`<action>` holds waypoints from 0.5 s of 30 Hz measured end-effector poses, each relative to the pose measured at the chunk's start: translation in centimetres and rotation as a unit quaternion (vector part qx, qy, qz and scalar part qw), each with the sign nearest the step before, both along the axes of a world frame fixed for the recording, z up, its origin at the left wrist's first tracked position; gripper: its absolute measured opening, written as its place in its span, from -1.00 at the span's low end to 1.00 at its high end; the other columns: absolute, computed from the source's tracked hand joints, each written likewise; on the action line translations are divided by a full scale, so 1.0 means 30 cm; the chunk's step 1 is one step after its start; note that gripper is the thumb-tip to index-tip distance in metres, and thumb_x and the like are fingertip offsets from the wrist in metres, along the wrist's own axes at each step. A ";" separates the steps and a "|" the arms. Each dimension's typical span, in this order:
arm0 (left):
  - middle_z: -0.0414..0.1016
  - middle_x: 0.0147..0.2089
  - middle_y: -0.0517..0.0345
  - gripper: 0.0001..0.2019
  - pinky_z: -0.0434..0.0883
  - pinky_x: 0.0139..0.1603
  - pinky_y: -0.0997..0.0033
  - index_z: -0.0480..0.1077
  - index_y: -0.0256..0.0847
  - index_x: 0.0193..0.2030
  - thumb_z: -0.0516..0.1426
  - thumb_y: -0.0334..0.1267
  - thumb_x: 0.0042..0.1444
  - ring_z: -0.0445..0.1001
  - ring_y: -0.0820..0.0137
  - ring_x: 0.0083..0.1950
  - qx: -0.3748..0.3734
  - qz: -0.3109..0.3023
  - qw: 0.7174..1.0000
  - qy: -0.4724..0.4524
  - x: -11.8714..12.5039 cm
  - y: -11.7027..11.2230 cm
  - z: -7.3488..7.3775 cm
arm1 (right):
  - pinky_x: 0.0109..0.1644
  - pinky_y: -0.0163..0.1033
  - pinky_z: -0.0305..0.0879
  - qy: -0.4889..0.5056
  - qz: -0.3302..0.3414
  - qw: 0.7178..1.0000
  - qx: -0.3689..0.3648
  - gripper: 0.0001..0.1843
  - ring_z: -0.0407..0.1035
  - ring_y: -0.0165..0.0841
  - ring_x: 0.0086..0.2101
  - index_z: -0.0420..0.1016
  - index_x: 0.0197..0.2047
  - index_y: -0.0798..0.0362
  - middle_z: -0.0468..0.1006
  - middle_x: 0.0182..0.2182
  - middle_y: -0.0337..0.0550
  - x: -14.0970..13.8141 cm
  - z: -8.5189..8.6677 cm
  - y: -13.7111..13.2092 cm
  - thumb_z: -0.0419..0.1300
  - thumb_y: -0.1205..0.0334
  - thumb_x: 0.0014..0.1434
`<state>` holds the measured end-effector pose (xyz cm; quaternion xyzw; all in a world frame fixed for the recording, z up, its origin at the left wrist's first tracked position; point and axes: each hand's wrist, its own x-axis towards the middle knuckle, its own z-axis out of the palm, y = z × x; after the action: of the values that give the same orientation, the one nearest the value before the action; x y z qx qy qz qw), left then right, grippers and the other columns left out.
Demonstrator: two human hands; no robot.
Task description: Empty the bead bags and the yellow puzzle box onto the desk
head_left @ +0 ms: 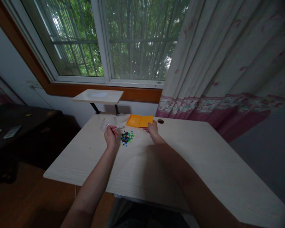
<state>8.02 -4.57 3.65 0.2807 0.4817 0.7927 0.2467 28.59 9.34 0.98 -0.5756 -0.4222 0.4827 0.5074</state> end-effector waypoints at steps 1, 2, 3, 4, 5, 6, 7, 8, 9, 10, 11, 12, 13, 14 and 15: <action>0.32 -0.68 0.24 -0.41 0.07 -0.64 0.59 0.40 -0.29 -0.42 -0.01 0.27 0.24 0.14 0.58 -0.69 0.000 0.000 1.000 -0.001 0.006 -0.003 0.005 | -0.70 -0.52 0.18 -0.009 0.001 1.000 -0.001 -0.49 0.28 -0.60 -0.69 0.21 0.22 0.01 0.56 -0.19 -0.15 -0.004 0.004 0.001 0.11 0.36 0.20; 0.31 -0.68 0.25 -0.42 0.07 -0.64 0.59 0.40 -0.29 -0.42 -0.01 0.26 0.25 0.13 0.58 -0.69 0.000 -0.001 1.000 -0.004 0.012 -0.007 0.010 | -0.71 -0.52 0.14 -0.015 0.003 1.000 -0.004 -0.47 0.25 -0.60 -0.69 0.21 0.22 0.03 0.56 -0.22 -0.14 -0.006 0.008 0.004 0.12 0.38 0.17; 0.31 -0.68 0.25 -0.42 0.06 -0.65 0.59 0.40 -0.29 -0.42 -0.01 0.25 0.26 0.13 0.58 -0.69 -0.001 0.000 1.000 -0.006 0.019 -0.010 0.016 | -0.72 -0.52 0.13 -0.018 0.006 1.000 -0.008 -0.46 0.23 -0.60 -0.70 0.22 0.22 0.05 0.56 -0.25 -0.14 -0.005 0.012 0.007 0.13 0.39 0.16; 0.30 -0.69 0.25 -0.42 0.05 -0.65 0.59 0.39 -0.29 -0.43 -0.01 0.24 0.26 0.12 0.59 -0.69 -0.002 -0.001 1.000 -0.008 0.026 -0.013 0.022 | -0.70 -0.51 0.15 -0.018 0.010 1.000 -0.014 -0.45 0.24 -0.59 -0.69 0.22 0.23 0.07 0.56 -0.27 -0.13 -0.001 0.015 0.012 0.12 0.40 0.16; 0.30 -0.69 0.24 -0.43 0.05 -0.65 0.59 0.39 -0.29 -0.43 -0.01 0.23 0.27 0.12 0.59 -0.69 -0.003 -0.002 1.000 -0.008 0.032 -0.016 0.027 | -0.68 -0.50 0.20 -0.015 0.015 1.000 -0.020 -0.44 0.25 -0.58 -0.68 0.21 0.24 0.07 0.55 -0.27 -0.13 0.005 0.018 0.015 0.11 0.41 0.16; 0.29 -0.69 0.24 -0.43 0.05 -0.65 0.60 0.39 -0.29 -0.43 -0.01 0.22 0.27 0.12 0.59 -0.69 -0.003 -0.004 1.000 -0.007 0.037 -0.018 0.032 | -0.65 -0.48 0.26 -0.010 0.022 0.999 -0.026 -0.42 0.28 -0.57 -0.66 0.20 0.25 0.07 0.55 -0.25 -0.12 0.014 0.020 0.018 0.10 0.41 0.16; 0.29 -0.69 0.25 -0.43 0.05 -0.64 0.60 0.39 -0.29 -0.44 -0.01 0.22 0.27 0.12 0.59 -0.69 -0.003 -0.006 1.000 -0.006 0.043 -0.019 0.036 | -0.61 -0.46 0.32 -0.004 0.029 0.999 -0.031 -0.40 0.32 -0.56 -0.64 0.17 0.27 0.06 0.54 -0.22 -0.10 0.024 0.021 0.018 0.09 0.43 0.15; 0.28 -0.69 0.25 -0.43 0.05 -0.64 0.59 0.39 -0.28 -0.44 -0.01 0.22 0.27 0.11 0.58 -0.69 -0.001 -0.006 1.000 -0.006 0.047 -0.020 0.039 | -0.57 -0.44 0.38 0.002 0.036 0.999 -0.035 -0.37 0.36 -0.55 -0.61 0.15 0.29 0.06 0.53 -0.19 -0.09 0.036 0.022 0.016 0.08 0.44 0.15; 0.28 -0.70 0.25 -0.43 0.05 -0.64 0.59 0.39 -0.28 -0.45 -0.01 0.23 0.27 0.11 0.58 -0.69 0.000 -0.006 1.000 -0.006 0.052 -0.021 0.041 | -0.53 -0.42 0.42 0.007 0.041 0.998 -0.037 -0.35 0.39 -0.54 -0.58 0.13 0.30 0.05 0.52 -0.15 -0.08 0.051 0.022 0.009 0.08 0.46 0.14; 0.27 -0.70 0.26 -0.42 0.04 -0.64 0.59 0.39 -0.28 -0.45 -0.01 0.24 0.27 0.10 0.58 -0.69 0.001 -0.006 1.000 -0.006 0.056 -0.022 0.043 | -0.49 -0.41 0.46 0.013 0.047 0.998 -0.037 -0.34 0.42 -0.54 -0.55 0.13 0.31 0.04 0.50 -0.12 -0.07 0.070 0.023 -0.001 0.08 0.47 0.14; 0.26 -0.70 0.26 -0.42 0.04 -0.64 0.59 0.38 -0.27 -0.45 -0.01 0.25 0.26 0.09 0.58 -0.69 0.000 -0.005 1.000 -0.003 0.060 -0.023 0.043 | -0.44 -0.41 0.49 0.017 0.052 0.998 -0.036 -0.35 0.45 -0.53 -0.52 0.15 0.30 0.03 0.49 -0.11 -0.08 0.091 0.024 -0.015 0.08 0.47 0.14; 0.25 -0.70 0.26 -0.42 0.04 -0.64 0.59 0.38 -0.27 -0.45 -0.01 0.25 0.26 0.09 0.58 -0.68 -0.002 -0.006 1.000 0.003 0.065 -0.026 0.042 | -0.41 -0.41 0.50 0.022 0.055 0.998 -0.034 -0.37 0.47 -0.53 -0.48 0.18 0.29 0.01 0.48 -0.10 -0.09 0.118 0.025 -0.031 0.09 0.46 0.14; 0.25 -0.69 0.26 -0.42 0.05 -0.64 0.58 0.39 -0.27 -0.45 0.00 0.26 0.25 0.10 0.58 -0.68 -0.004 -0.007 1.000 0.013 0.069 -0.030 0.040 | -0.37 -0.41 0.52 0.027 0.059 0.997 -0.029 -0.39 0.49 -0.53 -0.46 0.21 0.27 -0.01 0.47 -0.10 -0.11 0.149 0.028 -0.050 0.10 0.45 0.15; 0.25 -0.69 0.26 -0.42 0.06 -0.63 0.58 0.39 -0.26 -0.44 0.00 0.26 0.25 0.11 0.57 -0.67 -0.005 -0.009 1.000 0.028 0.074 -0.035 0.036 | -0.35 -0.41 0.53 0.032 0.062 0.997 -0.023 -0.42 0.49 -0.53 -0.44 0.23 0.25 -0.03 0.47 -0.12 -0.14 0.185 0.032 -0.069 0.10 0.43 0.17; 0.25 -0.68 0.26 -0.43 0.08 -0.62 0.58 0.40 -0.26 -0.43 0.00 0.26 0.25 0.13 0.56 -0.65 -0.006 -0.014 0.999 0.047 0.078 -0.041 0.031 | -0.33 -0.41 0.54 0.038 0.066 0.997 -0.015 -0.44 0.49 -0.53 -0.43 0.24 0.25 -0.05 0.46 -0.13 -0.16 0.227 0.037 -0.089 0.11 0.41 0.18</action>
<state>10.35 -5.80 4.57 0.3226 0.4936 0.7722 0.2365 35.40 6.68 2.09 -0.5355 -0.4321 0.5427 0.4816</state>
